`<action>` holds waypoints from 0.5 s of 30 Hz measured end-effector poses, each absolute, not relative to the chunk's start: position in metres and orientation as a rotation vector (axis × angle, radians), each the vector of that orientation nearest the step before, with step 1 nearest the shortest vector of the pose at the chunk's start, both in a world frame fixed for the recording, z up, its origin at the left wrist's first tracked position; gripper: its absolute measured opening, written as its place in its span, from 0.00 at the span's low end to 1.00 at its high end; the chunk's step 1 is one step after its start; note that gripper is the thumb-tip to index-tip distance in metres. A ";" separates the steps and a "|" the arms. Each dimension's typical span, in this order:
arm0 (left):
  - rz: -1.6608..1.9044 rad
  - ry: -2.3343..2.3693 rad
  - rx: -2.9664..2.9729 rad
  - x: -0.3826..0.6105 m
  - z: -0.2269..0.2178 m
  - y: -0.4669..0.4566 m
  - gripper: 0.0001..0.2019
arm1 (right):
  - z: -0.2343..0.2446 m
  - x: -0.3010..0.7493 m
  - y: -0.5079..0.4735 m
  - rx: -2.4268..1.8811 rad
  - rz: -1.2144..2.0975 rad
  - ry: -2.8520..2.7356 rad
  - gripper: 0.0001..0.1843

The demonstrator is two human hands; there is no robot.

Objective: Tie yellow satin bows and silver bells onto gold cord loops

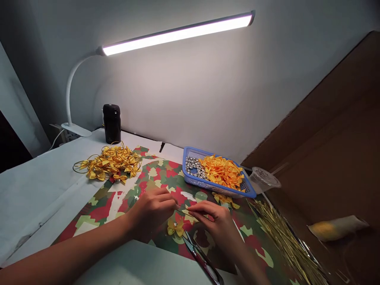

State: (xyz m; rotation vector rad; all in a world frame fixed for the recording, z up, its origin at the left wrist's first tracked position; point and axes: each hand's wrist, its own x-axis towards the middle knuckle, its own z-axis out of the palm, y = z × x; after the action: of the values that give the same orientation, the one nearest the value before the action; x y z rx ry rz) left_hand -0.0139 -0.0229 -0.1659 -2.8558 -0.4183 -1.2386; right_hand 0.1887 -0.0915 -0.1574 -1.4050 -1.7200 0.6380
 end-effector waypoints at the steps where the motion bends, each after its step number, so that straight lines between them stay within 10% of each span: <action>1: -1.247 -0.407 -2.870 -0.014 -0.166 -0.023 0.10 | -0.157 0.189 -0.091 -1.404 0.624 -1.732 0.07; 15: -1.431 -0.622 -2.895 -0.012 -0.168 -0.025 0.07 | -0.153 0.186 -0.092 -1.353 0.478 -1.831 0.10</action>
State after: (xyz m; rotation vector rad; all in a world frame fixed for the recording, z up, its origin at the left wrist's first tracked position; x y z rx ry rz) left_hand -0.0120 -0.0251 -0.1679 -2.8953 -0.6222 -1.4315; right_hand 0.1859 -0.0921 -0.1527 -1.3530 -1.8308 0.4783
